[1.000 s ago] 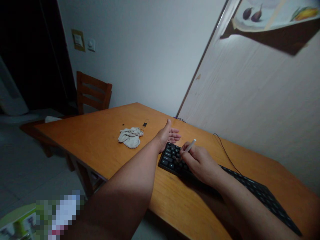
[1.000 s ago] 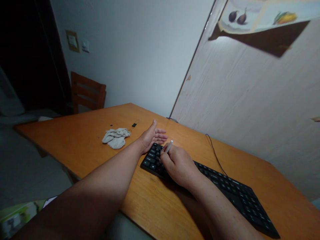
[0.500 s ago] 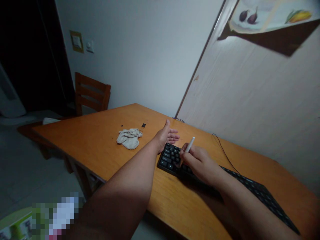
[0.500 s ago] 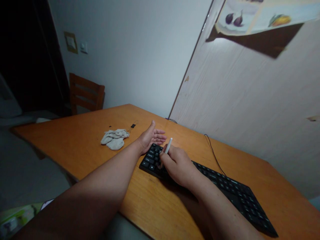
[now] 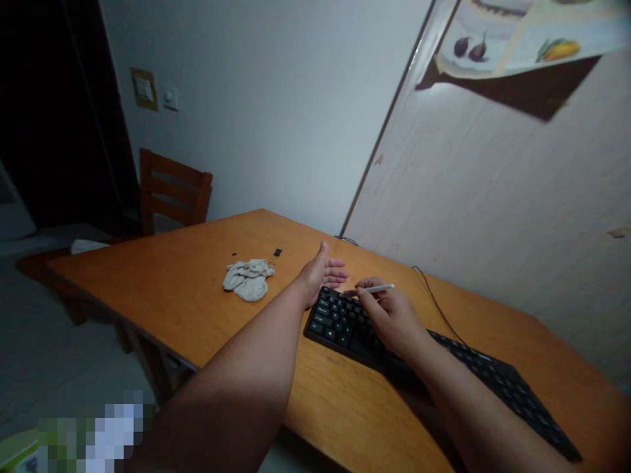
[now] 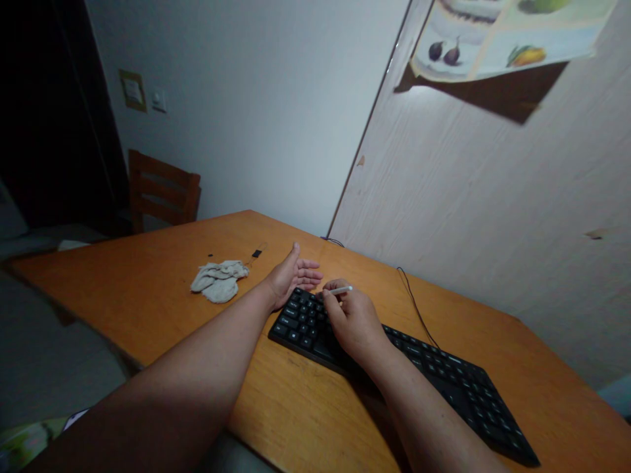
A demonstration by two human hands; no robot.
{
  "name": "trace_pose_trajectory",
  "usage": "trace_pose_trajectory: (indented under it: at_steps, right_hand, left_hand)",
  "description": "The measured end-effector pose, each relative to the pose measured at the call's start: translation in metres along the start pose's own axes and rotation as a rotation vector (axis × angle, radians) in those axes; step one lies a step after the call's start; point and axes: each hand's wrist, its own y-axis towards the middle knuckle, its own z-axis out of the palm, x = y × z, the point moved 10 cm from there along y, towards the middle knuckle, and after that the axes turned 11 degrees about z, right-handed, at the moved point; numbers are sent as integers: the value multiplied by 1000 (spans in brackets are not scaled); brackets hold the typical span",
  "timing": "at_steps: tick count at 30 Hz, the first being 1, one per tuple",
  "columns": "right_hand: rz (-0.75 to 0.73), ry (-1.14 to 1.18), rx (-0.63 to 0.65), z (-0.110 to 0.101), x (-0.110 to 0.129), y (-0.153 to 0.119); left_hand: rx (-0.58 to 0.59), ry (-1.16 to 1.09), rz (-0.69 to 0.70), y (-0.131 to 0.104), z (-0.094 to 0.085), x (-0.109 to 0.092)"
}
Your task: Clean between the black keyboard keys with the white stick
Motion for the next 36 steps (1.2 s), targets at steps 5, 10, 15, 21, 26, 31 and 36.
trace_pose_trajectory:
  at_steps: [5, 10, 15, 21, 26, 31, 36]
  right_hand:
    - [-23, -88, 83, 10, 2, -1]
    - [-16, -129, 106, 5, 9, -4]
    - [-17, -135, 159, 6, 15, -7]
    - [-15, -169, 214, 8, 22, -11]
    - [-19, -170, 216, 7, 25, -13]
    - [-17, -153, 227, 7, 24, -13]
    - [-7, -72, 300, 12, 26, -18]
  left_hand:
    - [0, 3, 0, 1, -1, 1]
    - [-3, 3, -7, 2, -1, 2]
    - [4, 10, 3, 3, -1, 2]
    - [13, 14, 0, 5, -2, 3]
    - [18, 21, 1, 5, -2, 3]
    - [15, 33, 7, 2, -1, 1]
    - [19, 36, 16, 1, 0, -2]
